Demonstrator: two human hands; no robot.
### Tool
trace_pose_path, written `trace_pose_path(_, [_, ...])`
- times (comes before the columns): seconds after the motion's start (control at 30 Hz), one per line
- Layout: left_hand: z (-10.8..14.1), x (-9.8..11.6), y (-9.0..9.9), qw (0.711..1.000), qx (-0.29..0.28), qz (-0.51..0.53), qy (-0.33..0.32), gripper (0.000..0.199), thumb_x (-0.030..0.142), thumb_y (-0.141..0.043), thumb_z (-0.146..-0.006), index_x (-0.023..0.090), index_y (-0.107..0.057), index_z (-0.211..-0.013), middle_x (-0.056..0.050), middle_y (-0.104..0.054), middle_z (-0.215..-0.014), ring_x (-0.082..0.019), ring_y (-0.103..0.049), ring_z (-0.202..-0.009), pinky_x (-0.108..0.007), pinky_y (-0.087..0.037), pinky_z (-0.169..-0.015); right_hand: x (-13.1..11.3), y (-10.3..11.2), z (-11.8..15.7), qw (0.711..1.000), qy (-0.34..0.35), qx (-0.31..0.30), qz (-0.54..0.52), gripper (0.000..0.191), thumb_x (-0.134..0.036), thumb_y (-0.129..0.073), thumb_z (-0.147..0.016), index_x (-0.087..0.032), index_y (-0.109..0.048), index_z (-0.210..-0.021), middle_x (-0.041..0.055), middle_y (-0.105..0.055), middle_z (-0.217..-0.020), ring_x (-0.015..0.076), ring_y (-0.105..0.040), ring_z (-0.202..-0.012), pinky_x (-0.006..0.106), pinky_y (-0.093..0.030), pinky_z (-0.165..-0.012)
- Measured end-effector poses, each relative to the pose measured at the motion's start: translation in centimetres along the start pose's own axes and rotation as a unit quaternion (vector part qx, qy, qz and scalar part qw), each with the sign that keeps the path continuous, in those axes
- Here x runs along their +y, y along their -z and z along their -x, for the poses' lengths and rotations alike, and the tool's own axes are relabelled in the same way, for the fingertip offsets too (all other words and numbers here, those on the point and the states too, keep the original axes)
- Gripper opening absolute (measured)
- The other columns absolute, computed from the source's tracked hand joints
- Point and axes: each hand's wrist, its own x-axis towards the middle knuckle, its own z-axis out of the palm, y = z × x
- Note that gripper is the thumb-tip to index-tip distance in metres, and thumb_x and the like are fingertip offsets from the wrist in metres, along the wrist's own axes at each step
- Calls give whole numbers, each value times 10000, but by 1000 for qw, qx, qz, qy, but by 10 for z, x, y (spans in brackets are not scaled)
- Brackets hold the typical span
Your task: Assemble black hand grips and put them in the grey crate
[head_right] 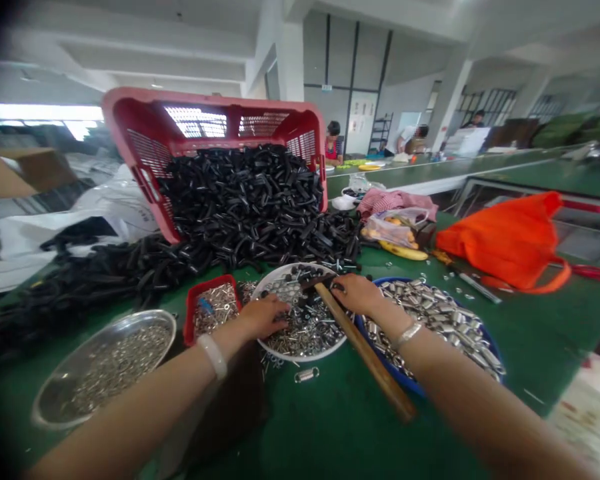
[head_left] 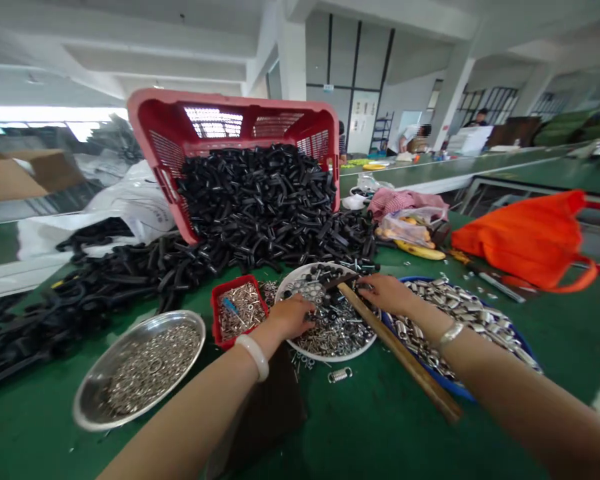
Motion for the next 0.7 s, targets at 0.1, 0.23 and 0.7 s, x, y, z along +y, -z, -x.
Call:
trace_pose_path(0.1, [1,-4,-5,1000,-8,-11,21,199,353,-562,-727,276,-623,-899,-21,-596,-981,-207,-552,-901,-306,-395,-844,37,10,27,994,-90,-24,54,346,-334,-406,-813,-167,-619,-1029,113,-629,-1049,246,-575,-955,347,-433,-800])
trace_pose_path(0.23, [2,-11,-8,998,24,-58,30,198,259,-459,-801,249,-614,-925,-48,-592,-957,-203,-562,-890,-308,-399,-830,68,9,67,980,-109,-140,88,349,-353,-492,-755,-213,-615,-1051,100,-617,-1084,269,-558,-989,381,-430,-795])
trace_pose_path(0.7, [18,28,1,997,-45,-48,-44,275,423,-548,-728,293,-648,-949,-19,-627,-961,-226,-564,-887,-317,-419,-783,85,-20,65,966,-148,-126,-172,478,-341,-514,-700,-98,-541,-1110,77,-656,-900,187,-609,-800,250,-441,-691])
